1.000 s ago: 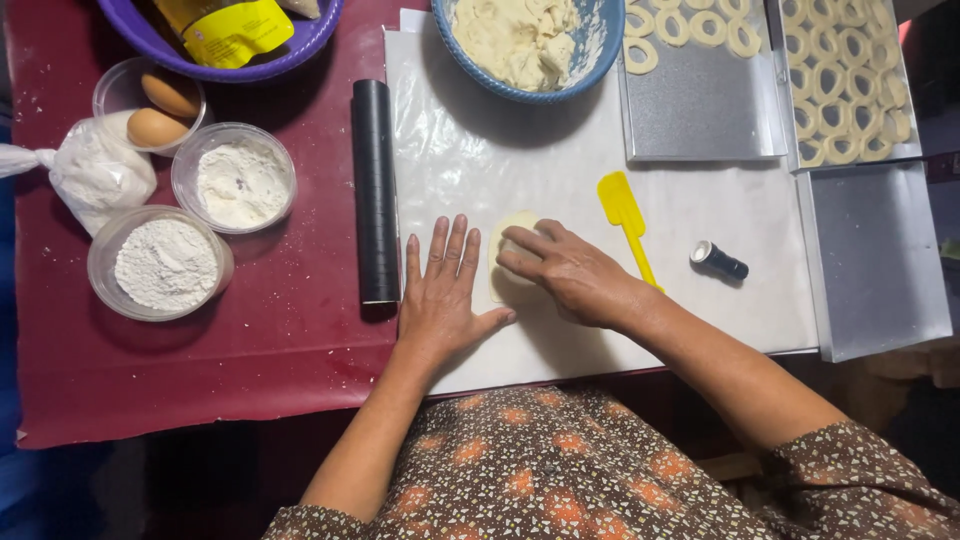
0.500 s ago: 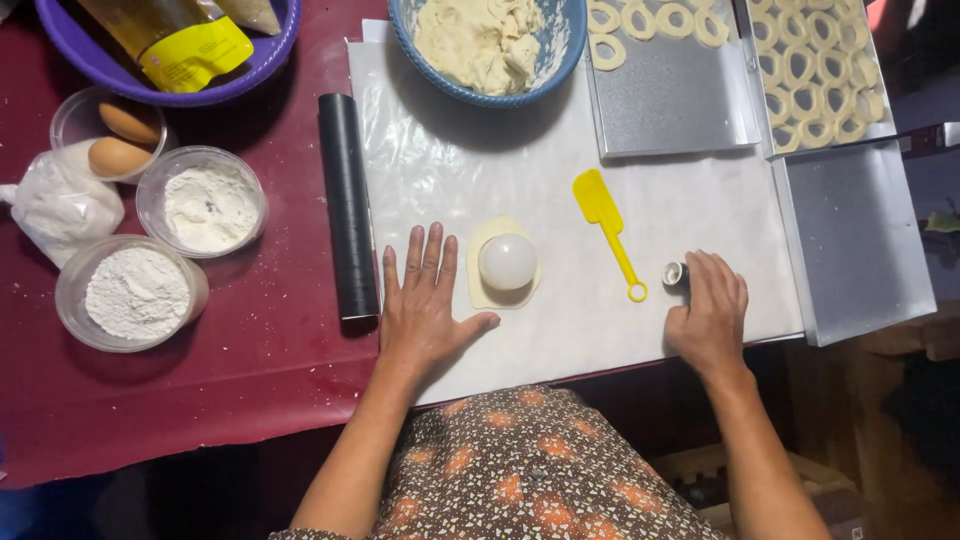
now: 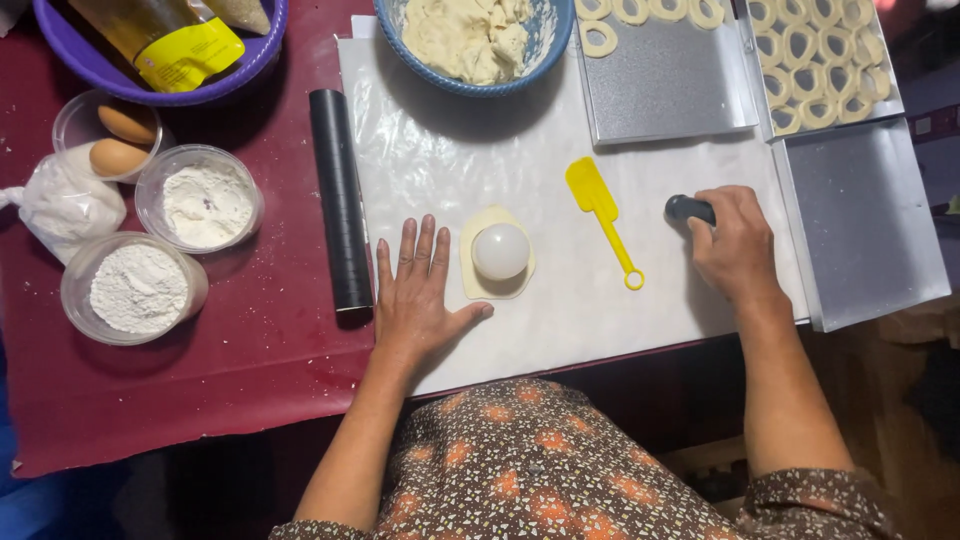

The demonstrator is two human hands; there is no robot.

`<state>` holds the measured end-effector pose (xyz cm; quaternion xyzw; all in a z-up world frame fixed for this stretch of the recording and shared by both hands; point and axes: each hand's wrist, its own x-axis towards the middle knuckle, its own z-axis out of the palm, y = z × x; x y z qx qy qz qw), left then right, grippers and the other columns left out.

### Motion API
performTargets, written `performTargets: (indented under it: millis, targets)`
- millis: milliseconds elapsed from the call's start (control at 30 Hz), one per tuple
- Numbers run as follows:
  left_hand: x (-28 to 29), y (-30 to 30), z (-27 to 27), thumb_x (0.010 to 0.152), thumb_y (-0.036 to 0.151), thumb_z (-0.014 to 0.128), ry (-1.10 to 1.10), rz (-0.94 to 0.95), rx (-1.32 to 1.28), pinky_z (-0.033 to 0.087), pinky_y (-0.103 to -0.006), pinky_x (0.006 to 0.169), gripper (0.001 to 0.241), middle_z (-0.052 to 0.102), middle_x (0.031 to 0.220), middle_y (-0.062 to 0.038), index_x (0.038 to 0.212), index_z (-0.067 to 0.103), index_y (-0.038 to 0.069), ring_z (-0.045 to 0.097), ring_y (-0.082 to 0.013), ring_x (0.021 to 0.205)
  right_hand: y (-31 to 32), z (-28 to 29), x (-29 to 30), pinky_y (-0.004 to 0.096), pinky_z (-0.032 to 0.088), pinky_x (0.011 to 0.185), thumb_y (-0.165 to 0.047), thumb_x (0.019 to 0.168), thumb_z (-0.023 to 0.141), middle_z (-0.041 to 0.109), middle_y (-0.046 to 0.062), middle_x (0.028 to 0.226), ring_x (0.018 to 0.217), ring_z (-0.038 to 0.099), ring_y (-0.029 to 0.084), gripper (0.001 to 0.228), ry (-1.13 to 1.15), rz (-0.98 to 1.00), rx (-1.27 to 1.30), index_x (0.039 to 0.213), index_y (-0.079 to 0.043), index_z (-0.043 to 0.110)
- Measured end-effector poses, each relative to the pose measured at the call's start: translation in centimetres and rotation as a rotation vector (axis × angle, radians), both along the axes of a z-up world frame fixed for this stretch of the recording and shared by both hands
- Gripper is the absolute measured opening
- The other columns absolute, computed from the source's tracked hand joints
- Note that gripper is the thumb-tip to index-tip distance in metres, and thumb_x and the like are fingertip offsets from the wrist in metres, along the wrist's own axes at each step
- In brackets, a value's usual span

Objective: The recorder prepares donut dough by rolling it out and using a cutter to shape individual donuts.

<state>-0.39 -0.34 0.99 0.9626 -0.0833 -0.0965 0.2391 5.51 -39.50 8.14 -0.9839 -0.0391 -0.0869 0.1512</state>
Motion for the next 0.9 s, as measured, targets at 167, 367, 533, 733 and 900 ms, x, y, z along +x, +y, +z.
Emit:
performTargets:
  millis: [167,367,533,733,900]
  targets:
    - [0.1,0.0,0.0,0.070,0.083,0.063,0.017,0.010,0.011,-0.010,-0.0496,0.124,0.124,0.006,0.169,-0.010,0.160,0.019,0.009,-0.007,-0.0221,0.155,0.4,0.6,2.2,0.045,0.054,0.101,-0.006,0.092,0.072,0.064,0.017,0.129,0.116,0.065,0.037,0.037,0.038,0.088,-0.126,0.129,-0.006,0.069]
    - [0.0,0.2,-0.2,0.068,0.083,0.065,-0.005,0.013,0.008,-0.010,-0.0514,0.124,0.126,0.006,0.170,-0.012,0.159,0.020,0.009,-0.006,-0.0236,0.155,2.5,2.9,2.6,0.046,0.052,0.095,-0.015,0.084,0.078,0.062,0.020,0.130,0.108,0.065,0.038,0.056,0.054,0.093,-0.190,0.138,-0.003,0.064]
    - [0.0,0.1,-1.4,0.067,0.082,0.067,-0.043,0.001,-0.026,-0.009,-0.0525,0.123,0.127,0.007,0.169,-0.012,0.159,0.020,0.008,-0.005,-0.0247,0.155,8.3,3.1,1.2,0.044,0.055,0.097,-0.026,0.094,0.081,0.065,0.018,0.127,0.114,0.066,0.037,0.052,-0.253,0.216,-0.213,0.135,0.001,0.064]
    - [0.0,0.2,-0.8,0.068,0.081,0.069,-0.048,0.010,-0.013,-0.007,-0.0539,0.125,0.127,0.009,0.170,-0.013,0.159,0.022,0.007,-0.002,-0.0262,0.157,20.4,1.8,-0.8,0.047,0.057,0.075,-0.043,0.090,0.077,0.067,0.020,0.110,0.091,0.069,0.039,0.060,0.071,0.423,-0.082,0.130,-0.001,0.063]
    - [0.2,0.2,-0.9,0.068,0.080,0.068,-0.065,0.001,-0.014,-0.007,-0.0535,0.125,0.125,0.010,0.170,-0.013,0.160,0.022,0.007,-0.001,-0.0259,0.156,20.9,-0.4,0.3,0.048,0.057,0.077,-0.045,0.089,0.076,0.058,0.021,0.108,0.096,0.065,0.037,0.062,0.330,0.475,-0.221,0.125,0.001,0.055]
